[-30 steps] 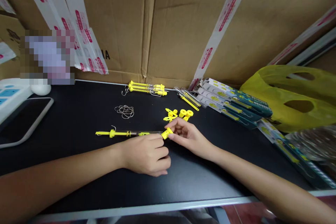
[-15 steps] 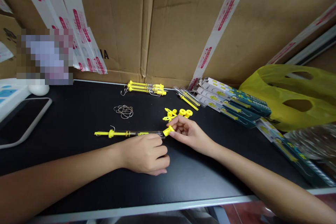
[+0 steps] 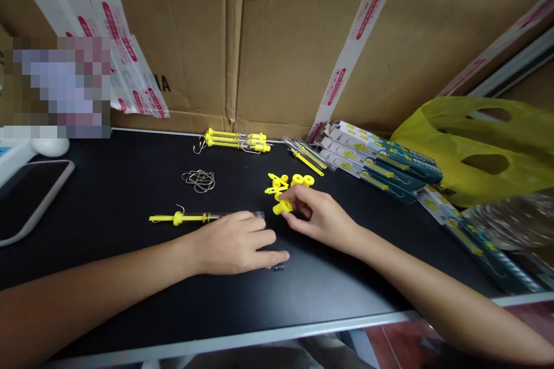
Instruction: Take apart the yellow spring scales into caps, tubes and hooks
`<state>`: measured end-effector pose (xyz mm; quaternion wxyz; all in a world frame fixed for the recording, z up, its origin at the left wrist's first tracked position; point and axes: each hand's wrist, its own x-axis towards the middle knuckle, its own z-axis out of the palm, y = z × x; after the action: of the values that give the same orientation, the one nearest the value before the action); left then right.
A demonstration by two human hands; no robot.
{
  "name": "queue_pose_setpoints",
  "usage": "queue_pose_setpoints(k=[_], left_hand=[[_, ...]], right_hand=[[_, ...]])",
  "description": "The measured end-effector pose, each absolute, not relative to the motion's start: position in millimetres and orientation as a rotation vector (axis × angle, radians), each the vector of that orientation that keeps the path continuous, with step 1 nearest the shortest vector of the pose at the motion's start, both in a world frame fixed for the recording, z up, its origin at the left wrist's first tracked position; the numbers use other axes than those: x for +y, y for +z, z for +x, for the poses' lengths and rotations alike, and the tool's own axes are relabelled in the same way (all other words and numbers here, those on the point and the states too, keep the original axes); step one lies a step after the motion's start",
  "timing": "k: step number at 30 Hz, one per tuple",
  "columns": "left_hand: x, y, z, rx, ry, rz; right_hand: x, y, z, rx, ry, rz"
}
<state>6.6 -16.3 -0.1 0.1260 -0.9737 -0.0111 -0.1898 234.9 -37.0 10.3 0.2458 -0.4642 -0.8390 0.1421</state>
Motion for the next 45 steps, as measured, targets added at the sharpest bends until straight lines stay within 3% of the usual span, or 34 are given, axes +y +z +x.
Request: queue_pose_setpoints(k=[3, 10, 24, 32, 45], left_hand=[[-22, 1, 7, -0.027, -0.513, -2.906], [-44, -2, 13, 0.071, -0.551, -3.070], [-22, -6, 6, -0.337, -0.633, -3.137], [-22, -3, 6, -0.501, -0.593, -3.073], [-21, 0, 5, -0.510, -0.543, -3.043]], right_hand=[[-39, 11, 233, -2.436, 0.213, -1.263], [-39, 9, 231, -2.483, 0.181, -1.307], [-33, 20, 244, -2.394, 0.207, -1.390], [-14, 51, 294, -2.142, -0.188, -1.808], [-7, 35, 295, -2.350, 0.009, -1.892]])
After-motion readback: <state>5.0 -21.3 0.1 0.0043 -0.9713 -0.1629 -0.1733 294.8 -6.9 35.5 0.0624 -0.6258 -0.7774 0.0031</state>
